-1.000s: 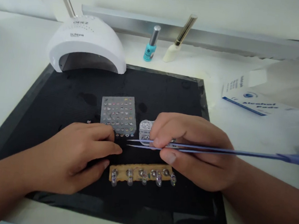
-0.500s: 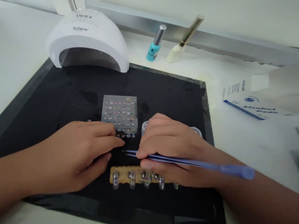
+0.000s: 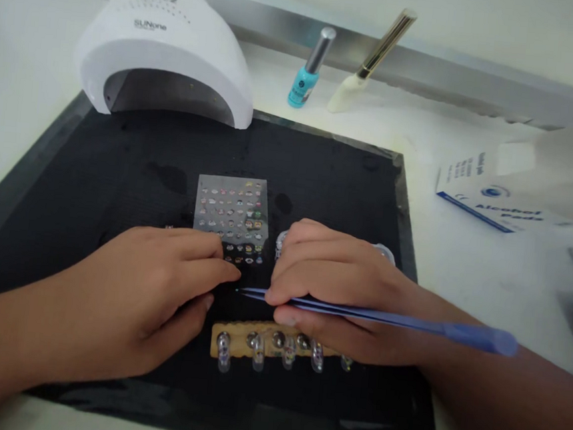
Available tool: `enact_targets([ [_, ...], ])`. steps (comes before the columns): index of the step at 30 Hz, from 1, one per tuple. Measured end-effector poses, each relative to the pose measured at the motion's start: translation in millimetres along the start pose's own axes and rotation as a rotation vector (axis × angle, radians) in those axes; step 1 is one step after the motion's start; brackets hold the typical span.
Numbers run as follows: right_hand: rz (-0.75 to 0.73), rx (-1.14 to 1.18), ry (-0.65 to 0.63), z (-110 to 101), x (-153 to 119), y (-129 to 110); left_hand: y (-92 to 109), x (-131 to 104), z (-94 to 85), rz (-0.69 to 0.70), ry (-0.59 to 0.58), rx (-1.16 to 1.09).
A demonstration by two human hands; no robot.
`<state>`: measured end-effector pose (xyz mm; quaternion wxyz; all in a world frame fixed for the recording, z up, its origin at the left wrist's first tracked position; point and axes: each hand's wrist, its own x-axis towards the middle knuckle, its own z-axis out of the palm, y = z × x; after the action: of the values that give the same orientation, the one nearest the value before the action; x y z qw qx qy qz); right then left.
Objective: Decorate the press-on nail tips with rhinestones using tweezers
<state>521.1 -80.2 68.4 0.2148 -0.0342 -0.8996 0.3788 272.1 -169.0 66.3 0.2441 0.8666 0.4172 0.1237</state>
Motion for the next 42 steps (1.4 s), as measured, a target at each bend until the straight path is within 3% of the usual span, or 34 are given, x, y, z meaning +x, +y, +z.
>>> enact_targets([
  [10,0.019,-0.015,0.024,1.2,-1.4,-2.7,0.9,1.3,-1.1,-0.003,-0.011,-0.016],
  [17,0.051,0.101,0.096,-2.3,-1.5,-4.8,-0.3,1.0,1.4,0.005,0.023,-0.054],
  [24,0.023,0.077,0.227,-9.2,-6.1,-31.8,-4.2,-5.6,3.6,0.034,0.078,-0.114],
  [29,0.042,0.063,0.342,-9.4,-30.7,-52.3,-2.8,-8.7,1.8,0.029,0.158,-0.195],
  [33,0.041,0.058,0.452,-0.6,-48.5,-52.2,8.4,-8.6,-2.5,0.062,0.224,-0.222],
  [38,0.007,0.09,0.475,8.1,-49.8,-44.1,38.2,0.1,-5.2,0.097,0.224,-0.233],
  [42,0.02,0.088,0.477,10.0,-49.7,-41.2,39.1,11.8,3.9,0.231,0.294,-0.259],
])
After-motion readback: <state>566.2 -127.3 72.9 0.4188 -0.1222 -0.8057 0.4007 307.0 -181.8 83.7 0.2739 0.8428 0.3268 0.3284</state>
